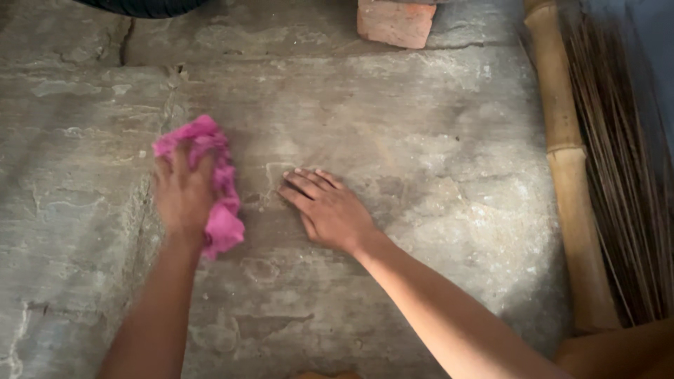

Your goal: The person wipes the floor and the lower parts of a motorcycle with a pink cloth. They then wipe the side of a large brown container. The person uses a cloth to clean surfaces in a garage-like setting.

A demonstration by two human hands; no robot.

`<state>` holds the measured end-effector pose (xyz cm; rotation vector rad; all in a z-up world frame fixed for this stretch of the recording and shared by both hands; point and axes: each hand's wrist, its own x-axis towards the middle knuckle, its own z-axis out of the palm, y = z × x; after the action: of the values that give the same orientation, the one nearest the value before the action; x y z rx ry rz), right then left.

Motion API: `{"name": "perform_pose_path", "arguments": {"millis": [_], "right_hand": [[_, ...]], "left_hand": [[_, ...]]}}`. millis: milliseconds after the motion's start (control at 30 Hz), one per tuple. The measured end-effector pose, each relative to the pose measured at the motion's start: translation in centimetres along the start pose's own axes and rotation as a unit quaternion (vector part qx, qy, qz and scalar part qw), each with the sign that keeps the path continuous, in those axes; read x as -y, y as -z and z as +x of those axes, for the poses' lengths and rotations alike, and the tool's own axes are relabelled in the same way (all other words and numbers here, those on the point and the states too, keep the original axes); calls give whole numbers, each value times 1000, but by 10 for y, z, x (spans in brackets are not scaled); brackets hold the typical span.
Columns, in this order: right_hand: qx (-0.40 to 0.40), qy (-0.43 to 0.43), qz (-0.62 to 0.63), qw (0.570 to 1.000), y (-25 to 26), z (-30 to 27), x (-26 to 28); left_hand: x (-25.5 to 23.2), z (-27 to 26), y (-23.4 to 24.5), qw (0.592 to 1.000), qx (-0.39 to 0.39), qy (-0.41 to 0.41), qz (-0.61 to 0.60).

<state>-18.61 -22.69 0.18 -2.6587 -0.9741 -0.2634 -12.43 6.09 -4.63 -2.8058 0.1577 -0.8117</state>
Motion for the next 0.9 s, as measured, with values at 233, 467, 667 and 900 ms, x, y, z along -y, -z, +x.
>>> {"name": "perform_pose_path", "arguments": {"millis": [233,467,667,900], "right_hand": [[-11,-3,19,1000,2,-5,0],[-2,-18,-1,1000,5,-5,-1],[-39,3,31,999,2,-3,0],[-6,-4,9,1000,0,-3,2]], "left_hand": [[-30,68,17,979,160,117,-50],[-106,5,76,992,27,-57,-105],[-78,2,78,987,81,-38,-137],[-5,48,15,993,101,48,-41]]}}
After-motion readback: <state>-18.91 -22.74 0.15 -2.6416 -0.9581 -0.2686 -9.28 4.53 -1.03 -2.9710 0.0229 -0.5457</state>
